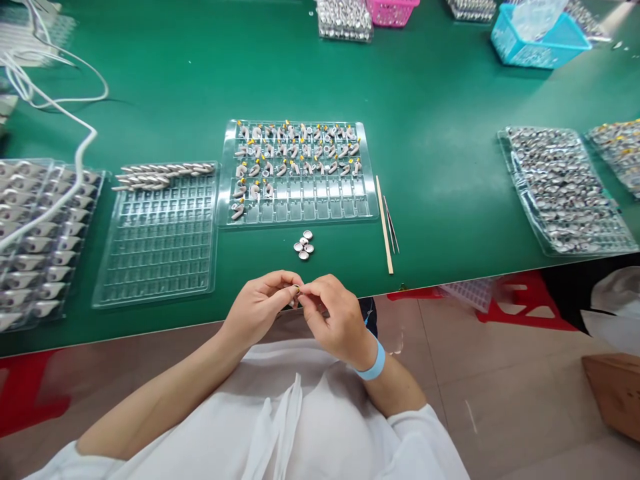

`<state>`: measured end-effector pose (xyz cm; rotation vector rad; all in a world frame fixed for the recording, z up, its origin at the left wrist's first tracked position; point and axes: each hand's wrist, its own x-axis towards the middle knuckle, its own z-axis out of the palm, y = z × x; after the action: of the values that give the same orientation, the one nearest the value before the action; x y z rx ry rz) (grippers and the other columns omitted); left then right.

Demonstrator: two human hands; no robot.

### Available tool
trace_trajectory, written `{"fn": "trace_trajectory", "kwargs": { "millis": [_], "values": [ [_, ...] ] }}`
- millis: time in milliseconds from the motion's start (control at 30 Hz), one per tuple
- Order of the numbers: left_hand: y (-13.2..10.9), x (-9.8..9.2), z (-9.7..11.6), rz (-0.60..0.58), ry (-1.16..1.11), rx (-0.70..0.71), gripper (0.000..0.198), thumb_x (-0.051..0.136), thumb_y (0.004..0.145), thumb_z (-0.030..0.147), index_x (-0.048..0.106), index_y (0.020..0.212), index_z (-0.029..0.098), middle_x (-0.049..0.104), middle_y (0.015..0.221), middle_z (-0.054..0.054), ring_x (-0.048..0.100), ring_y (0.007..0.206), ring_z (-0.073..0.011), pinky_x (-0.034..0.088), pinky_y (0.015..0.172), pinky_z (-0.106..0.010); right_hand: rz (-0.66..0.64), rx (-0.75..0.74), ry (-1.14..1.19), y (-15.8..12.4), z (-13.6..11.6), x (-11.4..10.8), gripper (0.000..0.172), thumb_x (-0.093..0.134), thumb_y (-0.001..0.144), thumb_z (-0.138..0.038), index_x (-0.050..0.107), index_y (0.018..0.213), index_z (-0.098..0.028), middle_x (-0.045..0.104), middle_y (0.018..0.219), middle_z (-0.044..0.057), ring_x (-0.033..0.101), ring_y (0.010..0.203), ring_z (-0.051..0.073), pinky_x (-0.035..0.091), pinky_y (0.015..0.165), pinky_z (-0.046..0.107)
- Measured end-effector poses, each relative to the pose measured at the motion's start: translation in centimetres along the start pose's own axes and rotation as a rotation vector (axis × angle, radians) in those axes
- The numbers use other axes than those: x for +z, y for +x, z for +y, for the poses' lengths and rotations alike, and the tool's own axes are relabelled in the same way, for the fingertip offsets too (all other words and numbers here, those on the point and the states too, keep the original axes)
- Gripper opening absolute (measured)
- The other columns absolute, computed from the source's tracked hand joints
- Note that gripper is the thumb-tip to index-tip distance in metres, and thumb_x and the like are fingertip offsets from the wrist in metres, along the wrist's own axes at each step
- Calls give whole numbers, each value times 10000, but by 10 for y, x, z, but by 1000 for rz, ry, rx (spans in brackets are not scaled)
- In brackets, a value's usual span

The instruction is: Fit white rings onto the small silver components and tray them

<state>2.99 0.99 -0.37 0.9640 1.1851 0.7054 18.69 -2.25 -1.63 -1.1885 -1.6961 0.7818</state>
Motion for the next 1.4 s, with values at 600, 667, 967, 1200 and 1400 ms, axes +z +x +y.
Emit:
{"fn": "trace_trajectory", "kwargs": {
  "millis": [600,667,967,1200,1400],
  "values": [
    [0,-3,3,4,44,13,116,540,756,212,631,720,150,569,623,22,499,603,-108,408,598,-223,24,16,12,0,-1,-2,182,567,880,-95,620,1010,-209,649,861,45,598,750,147,517,636,279],
    [0,-2,4,7,38,20,116,541,759,204,634,716,149,568,619,23,501,602,-107,412,603,-222,24,13,14,-1,0,-2,185,570,877,-93,619,1012,-210,648,861,42,599,752,145,517,639,277],
    [1,-5,2,3,-2,33,103,545,743,165,639,702,155,577,615,13,509,600,-119,419,606,-234,24,38,26,-4,-2,-3,176,569,877,-109,623,1004,-218,640,862,35,600,754,149,522,639,281],
    [-4,-2,5,-30,-132,12,157,668,801,271,703,877,138,688,795,-35,609,676,-129,506,681,-248,61,120,39,-2,-6,-4,131,560,894,-144,639,973,-212,659,864,38,617,749,151,524,645,284],
    [-8,1,4,-28,-76,41,252,675,826,312,726,999,136,748,935,-73,675,795,-167,571,768,-284,118,145,1,2,-8,1,86,581,879,-169,638,934,-202,632,821,22,582,664,119,495,573,246]
  ]
}}
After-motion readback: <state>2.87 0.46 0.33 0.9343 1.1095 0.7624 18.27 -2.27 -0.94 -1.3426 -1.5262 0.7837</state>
